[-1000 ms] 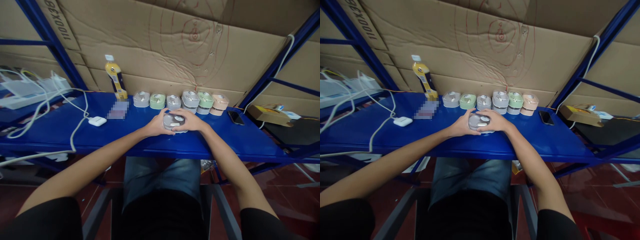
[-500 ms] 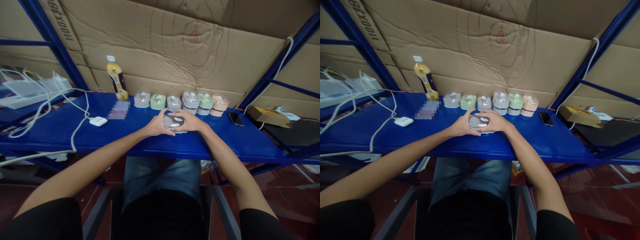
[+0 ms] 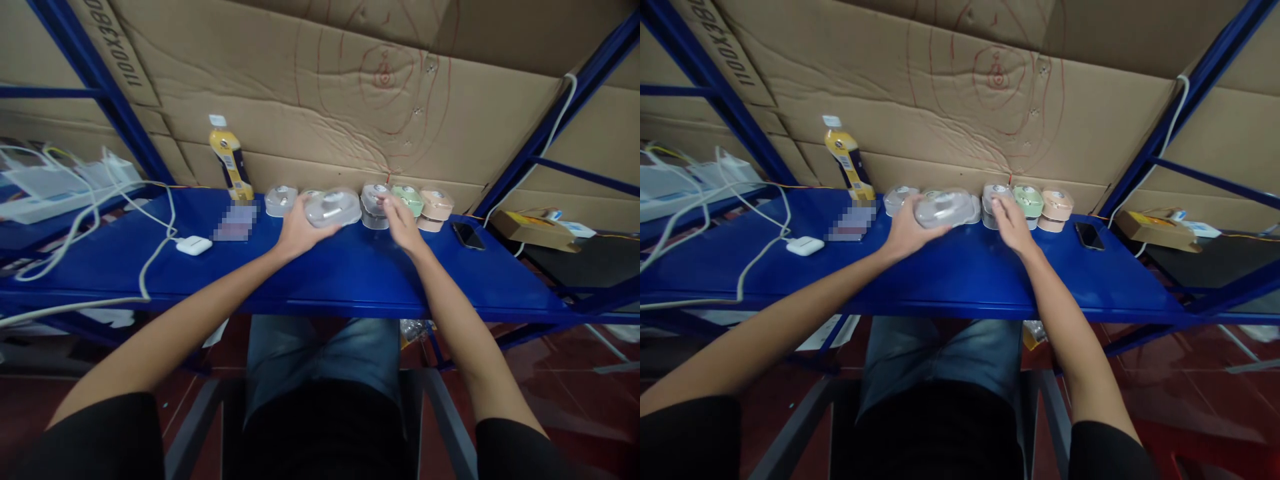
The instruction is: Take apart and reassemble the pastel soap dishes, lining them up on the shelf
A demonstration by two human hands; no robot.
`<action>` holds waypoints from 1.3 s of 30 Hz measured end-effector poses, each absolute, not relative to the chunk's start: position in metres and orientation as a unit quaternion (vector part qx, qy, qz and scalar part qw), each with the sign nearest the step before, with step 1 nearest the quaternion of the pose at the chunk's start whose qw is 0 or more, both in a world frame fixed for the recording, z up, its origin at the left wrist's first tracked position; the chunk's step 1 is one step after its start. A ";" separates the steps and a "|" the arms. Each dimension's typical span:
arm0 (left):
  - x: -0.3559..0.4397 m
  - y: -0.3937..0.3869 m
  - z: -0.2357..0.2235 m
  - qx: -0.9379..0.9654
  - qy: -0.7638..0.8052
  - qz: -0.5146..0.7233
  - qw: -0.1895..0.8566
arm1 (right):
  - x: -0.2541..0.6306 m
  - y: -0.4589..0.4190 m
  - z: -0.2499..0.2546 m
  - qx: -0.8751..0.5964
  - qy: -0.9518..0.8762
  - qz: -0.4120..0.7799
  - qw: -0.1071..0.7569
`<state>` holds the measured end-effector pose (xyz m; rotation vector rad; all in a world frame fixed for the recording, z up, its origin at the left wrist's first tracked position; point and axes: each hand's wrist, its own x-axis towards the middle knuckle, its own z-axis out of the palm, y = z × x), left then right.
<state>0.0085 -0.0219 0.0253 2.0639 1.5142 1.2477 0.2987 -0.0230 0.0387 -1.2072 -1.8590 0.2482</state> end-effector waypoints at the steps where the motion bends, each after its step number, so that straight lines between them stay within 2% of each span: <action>1: 0.014 -0.013 0.032 0.697 0.543 0.449 0.135 | 0.303 -0.021 0.040 -0.504 -0.724 0.089 0.463; 7: 0.084 0.047 0.057 0.638 0.621 0.436 0.131 | 0.312 -0.015 0.036 -0.542 -0.693 0.063 0.470; 12: 0.134 0.068 0.048 0.610 0.644 0.448 0.110 | 0.312 -0.015 0.034 -0.531 -0.706 0.061 0.465; 16: 0.142 0.069 0.040 0.634 0.625 0.445 0.105 | 0.315 -0.012 0.033 -0.537 -0.709 0.057 0.454; 21: 0.102 0.063 0.048 0.692 0.608 0.375 0.103 | 0.315 -0.011 0.033 -0.534 -0.710 0.055 0.456; 24: 0.054 0.065 0.054 0.697 0.597 0.390 0.075 | 0.313 -0.013 0.033 -0.531 -0.704 0.056 0.467; 30: -0.029 0.073 0.050 0.637 0.708 0.306 0.025 | 0.307 -0.016 0.033 -0.519 -0.714 0.064 0.466; 35: -0.039 0.077 0.037 0.606 0.748 0.263 0.068 | 0.306 -0.015 0.030 -0.500 -0.714 0.058 0.486; 39: -0.038 0.077 0.035 0.581 0.747 0.309 0.092 | 0.307 -0.013 0.028 -0.483 -0.706 0.048 0.515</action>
